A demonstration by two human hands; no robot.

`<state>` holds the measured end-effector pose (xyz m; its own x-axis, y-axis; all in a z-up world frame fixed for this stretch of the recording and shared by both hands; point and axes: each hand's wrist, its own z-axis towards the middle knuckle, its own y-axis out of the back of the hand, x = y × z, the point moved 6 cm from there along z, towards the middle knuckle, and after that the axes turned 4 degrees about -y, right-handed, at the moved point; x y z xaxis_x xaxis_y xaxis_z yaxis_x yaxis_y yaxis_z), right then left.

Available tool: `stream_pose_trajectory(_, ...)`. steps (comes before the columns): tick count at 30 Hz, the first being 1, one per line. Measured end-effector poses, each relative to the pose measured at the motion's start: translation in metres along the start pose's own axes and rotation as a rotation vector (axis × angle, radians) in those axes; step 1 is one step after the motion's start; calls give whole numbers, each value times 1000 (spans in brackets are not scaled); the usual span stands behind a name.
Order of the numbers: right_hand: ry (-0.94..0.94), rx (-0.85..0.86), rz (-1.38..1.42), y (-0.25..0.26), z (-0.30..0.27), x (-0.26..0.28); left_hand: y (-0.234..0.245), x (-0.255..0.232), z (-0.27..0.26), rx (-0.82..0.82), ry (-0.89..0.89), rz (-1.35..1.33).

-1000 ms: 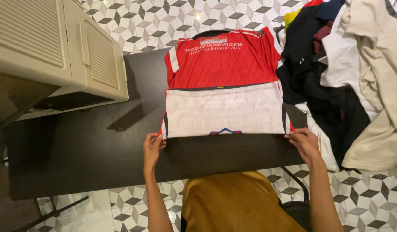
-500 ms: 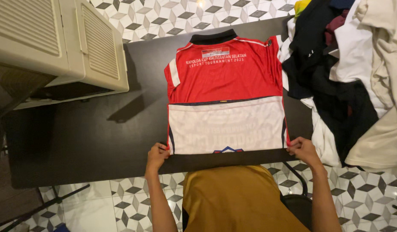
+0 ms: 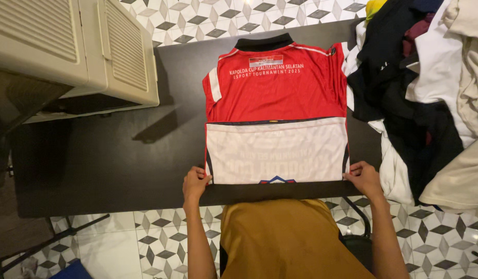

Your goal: The person folds a red and white shirt on a table and places it inside a cabinet.

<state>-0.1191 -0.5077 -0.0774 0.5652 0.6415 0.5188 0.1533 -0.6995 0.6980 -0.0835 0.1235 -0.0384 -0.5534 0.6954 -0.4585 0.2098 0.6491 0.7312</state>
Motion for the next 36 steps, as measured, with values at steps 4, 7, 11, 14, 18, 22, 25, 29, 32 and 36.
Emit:
stream_pose_trajectory(4, -74, 78, 307, -3, -16, -3, -11, 22, -4, 103, -92, -336)
stream_pose_trajectory(7, -162, 123, 661, 8, -31, 8, -11, 28, -8, 175, -194, -637)
stream_pose_trajectory(11, -201, 143, 997, 15, -42, 1, -11, 32, -14, 209, -228, -781)
stream_pose_trajectory(14, -176, 150, 951, 16, -48, -22, -7, 44, -20, 150, -187, -622)
stream_pose_trajectory(18, -116, 180, 468, 9, -45, -32, -5, 52, -28, 76, -96, -374)
stream_pose_trajectory(22, -98, 227, 317, 3, -37, -32, 4, 37, -28, 109, -70, -67)
stream_pose_trajectory(25, -21, 128, 185, 15, -26, -14, 20, 9, -19, 48, -46, 97)
stream_pose_trajectory(29, 143, -115, 171, 34, 0, 26, 36, -60, 12, -182, -197, 56)
stream_pose_trajectory(32, 220, -133, 341, 33, 32, 66, 39, -124, 40, -353, -361, -77)
stream_pose_trajectory(36, 346, -242, 415, 38, 83, 128, 44, -195, 83, -453, -463, -40)
